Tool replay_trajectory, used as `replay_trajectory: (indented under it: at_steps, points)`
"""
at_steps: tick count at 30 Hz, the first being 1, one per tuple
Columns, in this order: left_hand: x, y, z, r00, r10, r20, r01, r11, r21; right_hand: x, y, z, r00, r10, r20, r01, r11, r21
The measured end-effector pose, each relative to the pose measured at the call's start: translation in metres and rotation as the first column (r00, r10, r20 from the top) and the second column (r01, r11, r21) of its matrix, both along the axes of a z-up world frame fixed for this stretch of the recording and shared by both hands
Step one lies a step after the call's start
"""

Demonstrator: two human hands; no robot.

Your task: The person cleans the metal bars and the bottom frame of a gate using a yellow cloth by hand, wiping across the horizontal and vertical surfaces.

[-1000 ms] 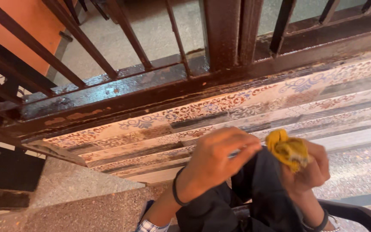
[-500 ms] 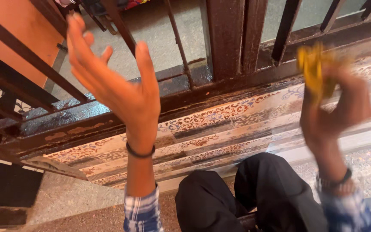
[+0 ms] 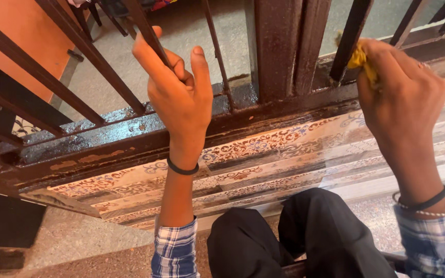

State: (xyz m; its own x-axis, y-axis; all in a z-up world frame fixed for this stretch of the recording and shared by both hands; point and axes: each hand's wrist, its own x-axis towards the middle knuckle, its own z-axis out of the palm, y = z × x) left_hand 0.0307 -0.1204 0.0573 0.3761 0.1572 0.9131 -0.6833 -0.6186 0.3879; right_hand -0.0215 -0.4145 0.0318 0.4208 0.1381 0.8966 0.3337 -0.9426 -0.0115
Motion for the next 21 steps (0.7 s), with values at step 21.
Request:
replay_trajectory:
  at_steps: [21]
  points:
    - [0.003, -0.001, -0.007, 1.0, -0.009, 0.023, 0.009, 1.0, 0.0, 0.044, -0.041, -0.089, 0.954, -0.061, 0.293, 0.043, 0.997, 0.066]
